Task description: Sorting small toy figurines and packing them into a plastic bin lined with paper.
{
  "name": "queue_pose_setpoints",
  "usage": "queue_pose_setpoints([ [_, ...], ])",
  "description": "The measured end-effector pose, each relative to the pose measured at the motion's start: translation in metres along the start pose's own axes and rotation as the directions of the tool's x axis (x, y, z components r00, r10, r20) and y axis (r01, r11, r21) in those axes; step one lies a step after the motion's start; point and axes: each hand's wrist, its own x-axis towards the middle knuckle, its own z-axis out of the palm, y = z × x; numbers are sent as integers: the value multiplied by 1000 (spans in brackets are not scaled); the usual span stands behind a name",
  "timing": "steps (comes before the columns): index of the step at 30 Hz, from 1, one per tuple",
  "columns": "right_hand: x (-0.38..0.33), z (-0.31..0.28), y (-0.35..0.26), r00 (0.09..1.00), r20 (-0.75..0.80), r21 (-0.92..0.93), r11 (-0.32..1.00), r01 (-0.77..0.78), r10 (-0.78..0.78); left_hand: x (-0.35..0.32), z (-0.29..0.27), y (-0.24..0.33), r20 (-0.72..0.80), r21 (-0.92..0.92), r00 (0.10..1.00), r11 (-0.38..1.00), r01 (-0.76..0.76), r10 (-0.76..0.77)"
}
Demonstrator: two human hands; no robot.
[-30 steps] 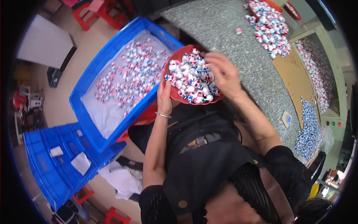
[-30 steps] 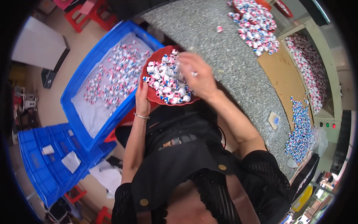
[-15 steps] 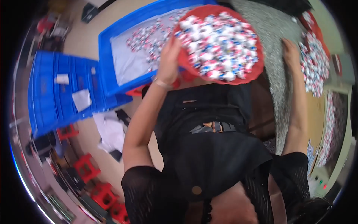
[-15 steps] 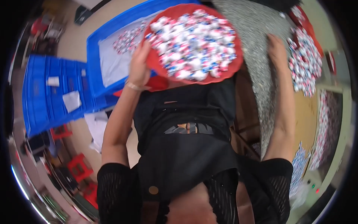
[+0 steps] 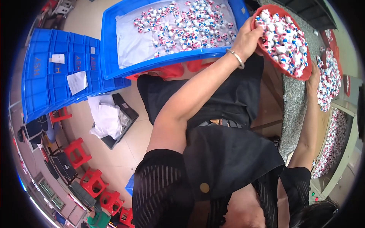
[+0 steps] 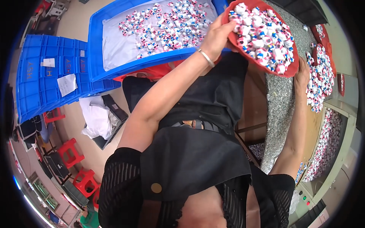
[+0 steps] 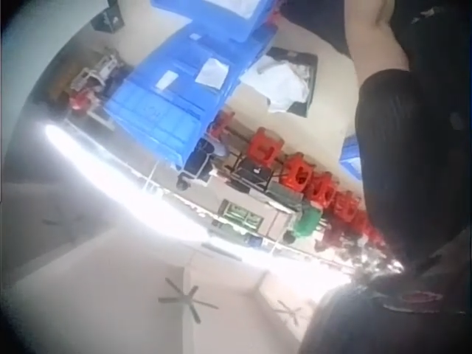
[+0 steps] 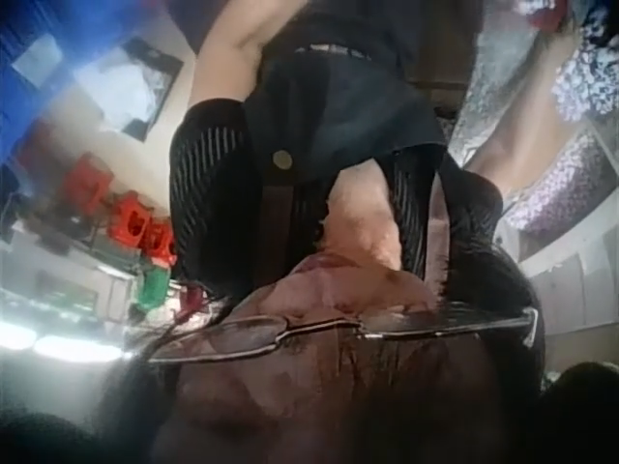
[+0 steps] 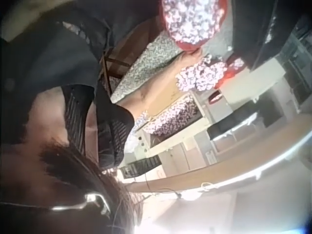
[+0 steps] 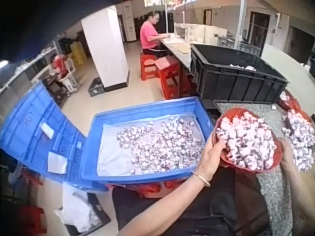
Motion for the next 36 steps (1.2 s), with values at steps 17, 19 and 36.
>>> queue_pose_setpoints([
  [17,-4,3,16,993,-47,-120,987,-109,104,-122,-262,241,-603,681,784,606,410,148],
  [19,-6,5,26,993,-45,-109,988,-113,109,-122,-276,260,-650,682,747,538,495,137],
  [36,-4,0,11,990,-22,-82,986,-144,142,-100,-338,310,-749,660,610,377,650,258],
])
